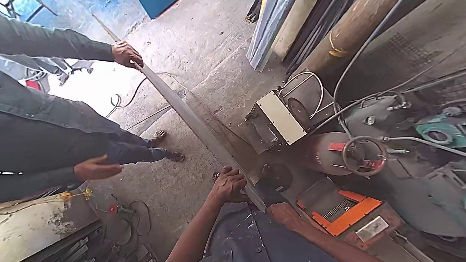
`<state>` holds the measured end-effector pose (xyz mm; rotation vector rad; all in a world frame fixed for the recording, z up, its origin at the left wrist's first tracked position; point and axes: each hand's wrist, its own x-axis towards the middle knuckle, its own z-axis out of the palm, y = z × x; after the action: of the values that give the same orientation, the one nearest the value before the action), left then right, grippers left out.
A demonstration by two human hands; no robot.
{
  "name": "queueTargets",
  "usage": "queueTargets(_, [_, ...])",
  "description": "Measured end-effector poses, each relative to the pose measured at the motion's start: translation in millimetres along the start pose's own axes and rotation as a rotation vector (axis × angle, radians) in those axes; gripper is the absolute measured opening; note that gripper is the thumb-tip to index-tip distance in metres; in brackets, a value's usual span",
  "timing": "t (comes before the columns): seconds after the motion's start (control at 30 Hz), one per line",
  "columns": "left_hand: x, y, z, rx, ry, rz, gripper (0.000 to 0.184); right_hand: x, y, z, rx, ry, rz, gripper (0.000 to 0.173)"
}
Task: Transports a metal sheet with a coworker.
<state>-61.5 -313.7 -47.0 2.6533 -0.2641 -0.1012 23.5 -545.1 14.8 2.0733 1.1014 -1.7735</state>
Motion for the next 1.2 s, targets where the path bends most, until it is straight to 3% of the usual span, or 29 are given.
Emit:
queueTargets(0.67, [-3,5,-1,-0.003,-0.057,-0.012,0.057,5,4,12,-0.052,0.032,-0.012,0.040])
queueTargets(0.8, [6,8,-5,0.017,-0.127,-0.045,0.059,18,23,14,-0.098,0.044,-0.081,0.033])
queueTargets(0.87, [10,25,-24,0.013,-0.186,-0.168,0.069,25,37,15,-0.087,0.100,-0.157,0.033])
queueTargets(0.9, [11,42,-39,0.013,-0.182,-0.251,0.086,26,42,16,-0.089,0.123,-0.199,0.033])
queueTargets(0.97, [11,89,-71,0.117,0.035,-0.435,0.105,23,44,12,-0.155,0.100,-0.247,0.035])
queueTargets(1.1, [16,161,-122,0.426,0.685,-0.677,0.109,5,31,-10,-0.284,0.019,-0.203,0.038])
queueTargets(1.2, [15,182,-129,0.521,0.862,-0.750,0.109,0,27,-12,-0.299,0.006,-0.160,0.050])
